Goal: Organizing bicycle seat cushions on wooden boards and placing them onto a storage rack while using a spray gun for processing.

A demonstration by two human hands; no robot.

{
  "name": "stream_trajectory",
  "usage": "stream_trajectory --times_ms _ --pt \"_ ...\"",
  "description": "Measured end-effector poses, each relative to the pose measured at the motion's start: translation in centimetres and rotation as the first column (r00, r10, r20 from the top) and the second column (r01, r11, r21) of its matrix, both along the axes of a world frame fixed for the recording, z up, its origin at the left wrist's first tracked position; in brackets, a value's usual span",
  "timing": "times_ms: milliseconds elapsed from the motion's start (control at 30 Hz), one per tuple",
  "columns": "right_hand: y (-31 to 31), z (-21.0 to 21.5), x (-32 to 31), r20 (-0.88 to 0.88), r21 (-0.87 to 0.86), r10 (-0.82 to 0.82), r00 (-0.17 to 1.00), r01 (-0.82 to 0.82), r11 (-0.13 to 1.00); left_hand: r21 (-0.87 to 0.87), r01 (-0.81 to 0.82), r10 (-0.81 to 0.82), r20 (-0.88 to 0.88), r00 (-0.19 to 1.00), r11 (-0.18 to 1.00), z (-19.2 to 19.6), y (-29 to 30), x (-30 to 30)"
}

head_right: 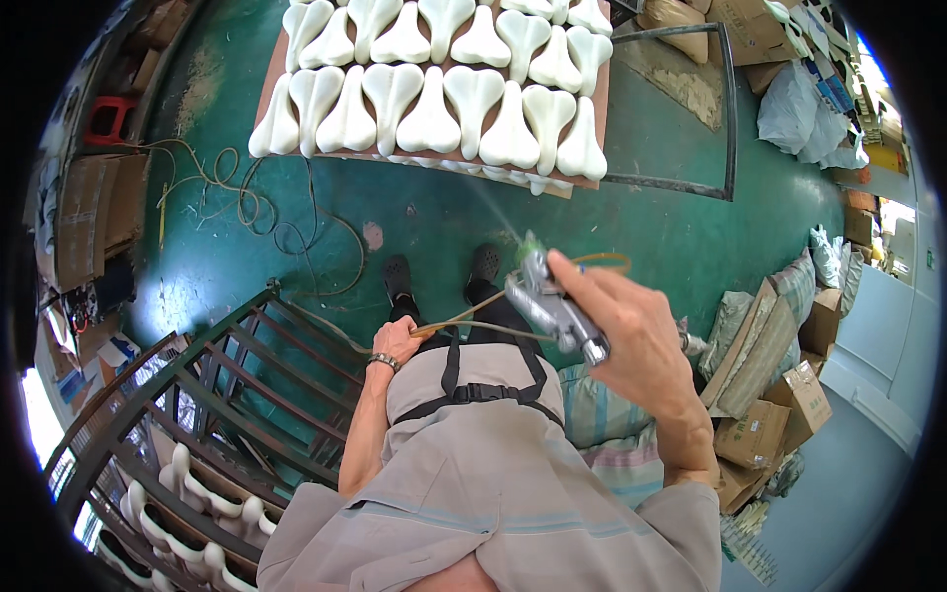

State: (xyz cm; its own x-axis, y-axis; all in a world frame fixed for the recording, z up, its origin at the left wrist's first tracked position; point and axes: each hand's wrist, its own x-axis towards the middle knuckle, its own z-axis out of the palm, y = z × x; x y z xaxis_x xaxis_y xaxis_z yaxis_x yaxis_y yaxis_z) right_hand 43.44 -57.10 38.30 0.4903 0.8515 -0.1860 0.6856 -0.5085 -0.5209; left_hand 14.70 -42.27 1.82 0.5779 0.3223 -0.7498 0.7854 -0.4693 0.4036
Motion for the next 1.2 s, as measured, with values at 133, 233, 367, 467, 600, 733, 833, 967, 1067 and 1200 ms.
stream_trajectory --times_ms 133,233,367,467,600,733,833,967,1067,1200 --pt "-3.5 -1.1 4.3 0.037 0.054 -0.072 0.997 0.070 0.996 0.041 -0.048 0.048 -0.002 0.999 0.998 0.4 -4.8 2.4" --pt "-6.1 -1.4 6.4 0.004 0.079 0.067 0.998 -0.067 0.995 0.044 -0.070 0.070 0.000 0.998 0.997 0.7 -8.2 4.0" --pt "-8.5 -1.1 8.0 -0.053 0.049 0.057 0.997 -0.054 0.997 0.046 -0.107 0.107 0.007 0.994 0.993 1.0 -11.3 4.7" --pt "-9.0 -1.0 8.3 0.002 0.103 0.047 0.999 -0.047 0.994 0.052 -0.114 0.113 0.015 0.993 0.992 1.4 -11.7 5.0" --pt "-9.8 -0.6 6.8 -0.041 0.080 0.134 0.990 -0.131 0.988 0.038 -0.072 0.072 -0.010 0.997 0.997 1.9 -11.8 5.5" --pt "-11.2 -0.5 4.6 -0.017 0.061 0.097 0.995 -0.096 0.994 0.002 -0.025 0.025 0.039 0.999 1.000 0.7 -12.4 4.8" --pt "-11.5 0.2 2.8 -0.003 0.039 0.088 0.996 -0.088 0.995 -0.016 -0.065 0.066 0.036 0.997 0.998 -0.6 -13.0 3.2" --pt "-9.2 0.5 0.0 0.031 0.190 0.092 0.995 -0.097 0.977 0.011 0.206 -0.207 0.038 0.978 0.978 -0.6 -12.0 2.7" --pt "-8.9 0.5 -1.0 -0.030 0.105 -0.045 0.999 0.048 0.993 0.031 0.036 -0.038 0.077 0.996 0.999 0.1 -11.6 2.3" --pt "-10.6 -0.6 0.3 -0.026 0.162 0.057 0.998 -0.052 0.985 -0.047 0.129 -0.130 -0.006 0.992 0.990 -1.4 -12.7 2.2"
